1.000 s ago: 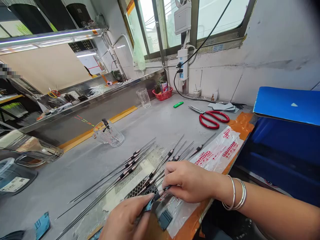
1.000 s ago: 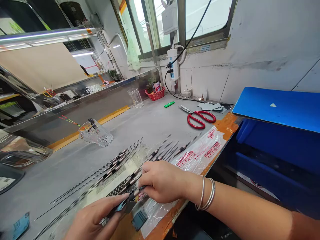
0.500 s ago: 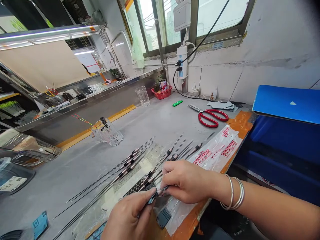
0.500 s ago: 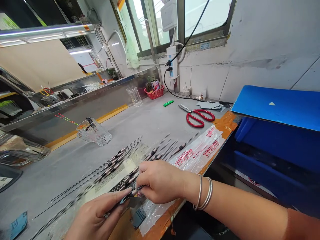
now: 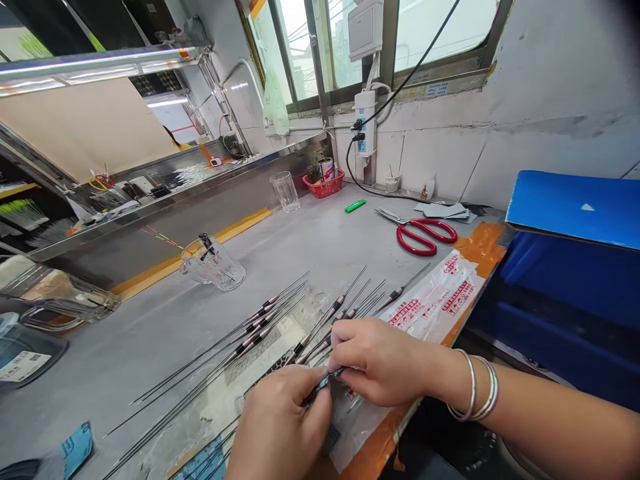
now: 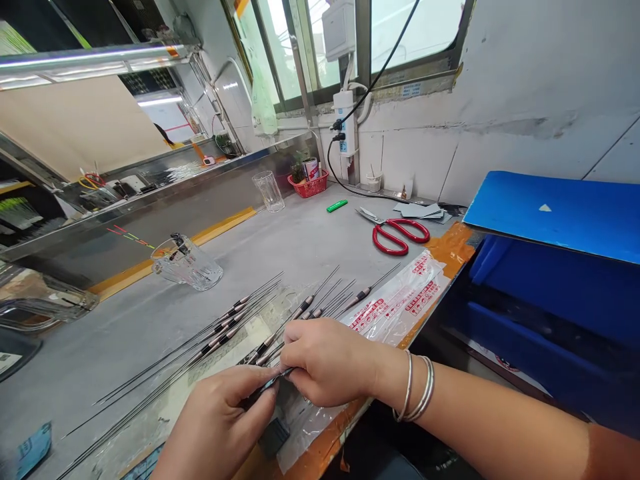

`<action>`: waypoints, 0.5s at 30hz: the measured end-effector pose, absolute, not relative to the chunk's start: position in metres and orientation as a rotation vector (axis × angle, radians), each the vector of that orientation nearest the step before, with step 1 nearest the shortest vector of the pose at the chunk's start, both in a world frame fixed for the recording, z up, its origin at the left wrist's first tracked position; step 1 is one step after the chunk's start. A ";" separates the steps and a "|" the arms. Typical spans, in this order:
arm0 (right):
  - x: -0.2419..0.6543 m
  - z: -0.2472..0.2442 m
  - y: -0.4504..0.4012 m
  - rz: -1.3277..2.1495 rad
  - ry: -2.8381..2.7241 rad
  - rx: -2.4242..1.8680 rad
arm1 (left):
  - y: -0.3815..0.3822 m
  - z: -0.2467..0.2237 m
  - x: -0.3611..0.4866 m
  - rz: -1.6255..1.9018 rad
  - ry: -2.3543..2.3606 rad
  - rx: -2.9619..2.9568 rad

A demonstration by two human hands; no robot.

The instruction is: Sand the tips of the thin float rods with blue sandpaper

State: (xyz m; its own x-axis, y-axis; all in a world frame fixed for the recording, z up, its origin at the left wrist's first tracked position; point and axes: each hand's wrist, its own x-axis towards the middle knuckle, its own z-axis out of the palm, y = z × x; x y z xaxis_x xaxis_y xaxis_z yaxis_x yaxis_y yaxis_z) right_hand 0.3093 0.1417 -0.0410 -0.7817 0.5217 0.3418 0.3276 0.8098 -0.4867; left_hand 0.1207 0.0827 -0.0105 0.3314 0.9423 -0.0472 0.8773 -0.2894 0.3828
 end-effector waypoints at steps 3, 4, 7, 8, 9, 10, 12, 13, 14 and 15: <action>0.309 -0.042 0.142 0.583 -2.519 -0.625 | 0.080 -0.011 0.111 0.286 1.582 2.289; 0.309 -0.042 0.142 0.594 -2.518 -0.617 | 0.079 -0.010 0.104 0.293 1.548 2.318; 0.308 -0.044 0.143 0.616 -2.514 -0.583 | 0.073 -0.007 0.081 0.344 1.431 2.451; 0.308 -0.044 0.143 0.620 -2.514 -0.570 | 0.071 -0.007 0.075 0.384 1.404 2.493; 0.308 -0.045 0.143 0.624 -2.516 -0.559 | 0.070 -0.007 0.073 0.423 1.388 2.517; 0.307 -0.045 0.143 0.627 -2.520 -0.550 | 0.070 -0.008 0.073 0.452 1.389 2.514; 0.306 -0.046 0.143 0.624 -2.533 -0.550 | 0.071 -0.010 0.083 0.471 1.415 2.465; 0.306 -0.046 0.143 0.619 -2.540 -0.555 | 0.073 -0.010 0.089 0.471 1.454 2.426; 0.306 -0.047 0.143 0.613 -2.542 -0.560 | 0.075 -0.010 0.094 0.480 1.492 2.400; 0.306 -0.047 0.143 0.606 -2.538 -0.562 | 0.077 -0.009 0.096 0.508 1.531 2.384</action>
State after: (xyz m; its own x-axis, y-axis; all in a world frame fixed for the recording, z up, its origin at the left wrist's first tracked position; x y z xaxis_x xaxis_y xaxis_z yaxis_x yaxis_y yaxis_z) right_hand 0.3064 0.1426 -0.0475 -0.8068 0.4819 0.3419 0.2753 0.8186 -0.5041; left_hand 0.0962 0.0768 -0.0088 0.3827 0.9117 0.1493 0.8199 -0.4097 0.3999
